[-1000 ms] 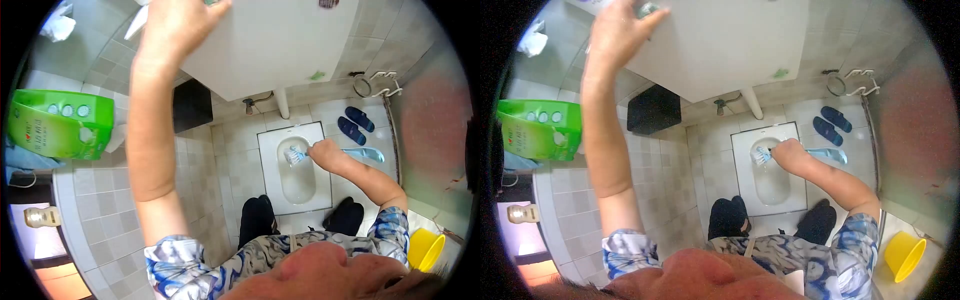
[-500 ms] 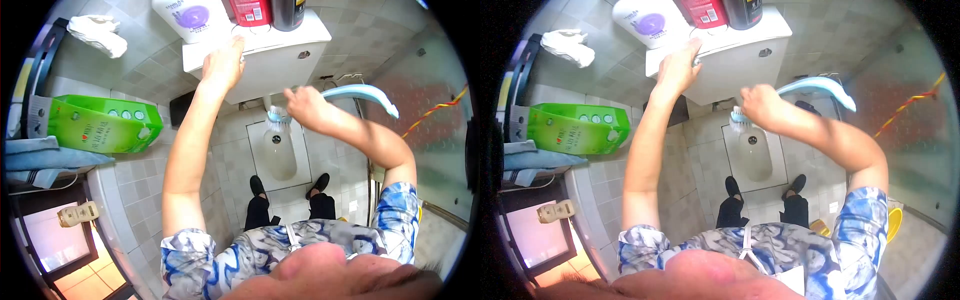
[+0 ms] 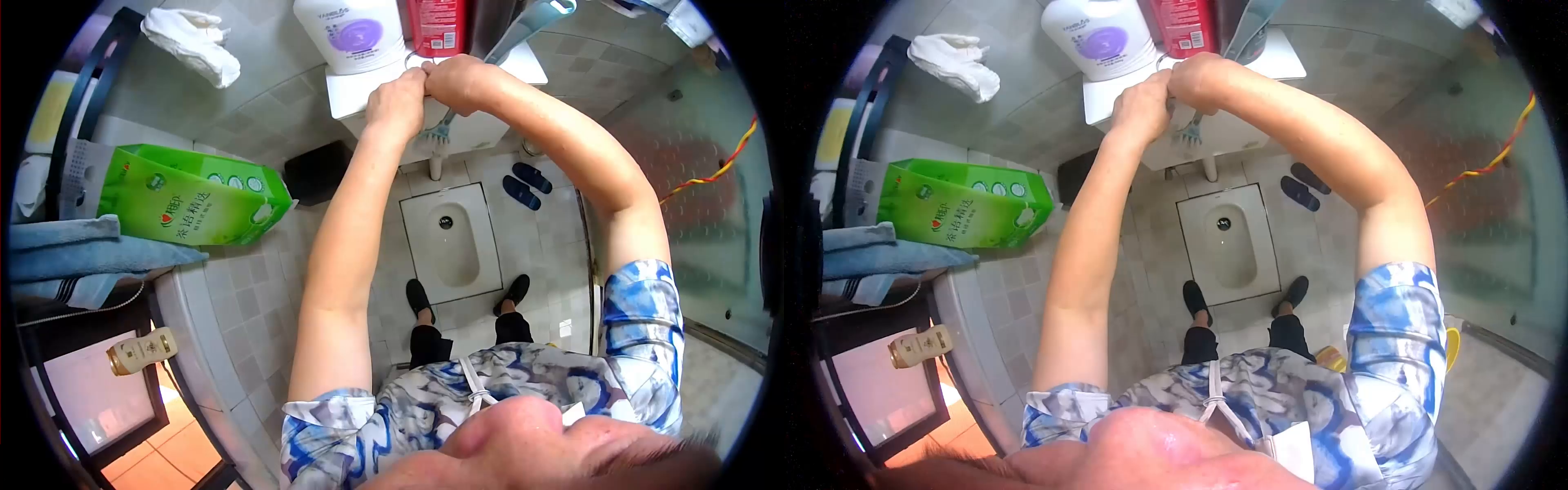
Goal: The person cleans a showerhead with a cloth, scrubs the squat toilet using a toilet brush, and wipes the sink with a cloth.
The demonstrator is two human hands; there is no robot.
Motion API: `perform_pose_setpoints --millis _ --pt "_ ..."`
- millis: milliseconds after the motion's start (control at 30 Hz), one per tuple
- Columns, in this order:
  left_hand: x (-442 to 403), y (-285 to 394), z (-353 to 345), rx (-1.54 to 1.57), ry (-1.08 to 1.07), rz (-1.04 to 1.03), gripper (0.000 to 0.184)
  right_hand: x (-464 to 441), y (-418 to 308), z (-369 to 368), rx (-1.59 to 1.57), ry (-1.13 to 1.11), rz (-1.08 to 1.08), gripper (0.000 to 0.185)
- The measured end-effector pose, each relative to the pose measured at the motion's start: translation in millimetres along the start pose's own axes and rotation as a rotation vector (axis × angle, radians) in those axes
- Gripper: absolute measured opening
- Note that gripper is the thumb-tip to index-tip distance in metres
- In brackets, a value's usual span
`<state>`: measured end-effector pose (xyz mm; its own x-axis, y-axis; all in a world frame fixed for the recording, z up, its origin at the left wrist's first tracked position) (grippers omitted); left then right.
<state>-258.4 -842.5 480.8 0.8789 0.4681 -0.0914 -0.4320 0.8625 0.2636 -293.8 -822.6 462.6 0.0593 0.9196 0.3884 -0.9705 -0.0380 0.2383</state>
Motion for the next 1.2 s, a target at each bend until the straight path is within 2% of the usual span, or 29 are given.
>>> perform_pose_setpoints --millis 133,267,433,500,567,600,633,700,767,833,900,933,1000,1033,1100,1133,1200 --pt "-9.5 4.9 -10.2 -0.092 0.019 -0.024 0.027 0.8 4.4 -6.6 -0.048 0.115 -0.026 0.048" --pt "-8.6 5.1 -6.0 -0.097 0.007 -0.01 0.026 -8.8 2.1 -9.2 -0.07 0.126 0.01 0.044" --pt "-14.2 -8.2 -18.1 -0.155 -0.049 0.028 0.033 -16.9 -4.6 -7.3 -0.048 0.284 0.074 0.03" --pt "-10.1 -9.1 -13.9 -0.157 0.025 0.018 0.034 -20.1 -5.9 -3.3 0.023 0.482 0.034 0.023" --pt "2.8 -6.3 -19.0 -0.253 -0.054 0.051 0.038 8.9 -19.7 -0.3 0.169 0.699 -0.055 0.021" --pt "10.8 0.9 -5.3 -0.02 0.023 0.034 0.048 54.2 -43.7 13.8 0.451 0.877 -0.144 0.017" --pt "22.7 -2.4 -15.4 -0.005 0.011 0.035 0.048 69.1 -58.1 10.5 0.352 0.821 0.04 0.013" --pt "65.5 5.2 11.8 0.045 0.54 -0.185 0.043 65.4 -65.8 -19.0 0.075 0.36 -0.015 0.015" --pt "97.9 3.0 -3.8 0.145 0.557 -0.158 0.044 87.8 -78.0 -40.7 0.086 0.442 -0.017 0.004" --pt "126.7 0.3 -27.3 0.249 0.57 -0.123 0.046 92.1 -83.0 -78.6 0.051 0.423 0.001 0.003" --pt "149.8 -9.3 -63.3 0.307 0.557 -0.043 0.053 87.1 -82.0 -128.5 -0.129 0.249 -0.013 0.003" --pt "157.1 -13.6 -81.9 0.308 0.561 -0.033 0.053 82.3 -84.6 -148.7 -0.124 0.246 -0.004 0.003" --pt "173.6 -43.8 -156.7 0.621 0.364 0.298 0.046 77.2 -83.0 -210.5 -0.241 0.094 -0.104 0.008" --pt "184.8 -47.8 -187.8 0.629 0.356 0.31 0.046 75.5 -91.6 -234.3 -0.242 0.079 -0.097 0.008" --pt "202.7 -68.6 -264.0 1.005 0.25 0.615 0.04 71.0 -93.8 -268.6 -0.361 0.077 -0.167 0.01" --pt "208.5 -65.5 -278.2 1.016 0.245 0.63 0.04 68.1 -95.7 -290.2 -0.402 0.01 -0.231 0.012" --pt "232.5 -29.5 -336.8 1.434 -0.075 0.995 0.036 76.9 -97.2 -317.4 -0.458 -0.092 -0.276 0.012"
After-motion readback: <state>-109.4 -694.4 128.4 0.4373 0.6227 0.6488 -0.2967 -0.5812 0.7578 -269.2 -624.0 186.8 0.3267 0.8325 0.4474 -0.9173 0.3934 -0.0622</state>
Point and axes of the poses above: each hand's wrist, its own x-axis away from the middle knuckle, its own z-axis out of the back of the hand, y = z × x, the point moved 10 cm from there along -x, towards the middle knuckle, and after that the axes turned 3 degrees about -z, right-handed, at the moved point
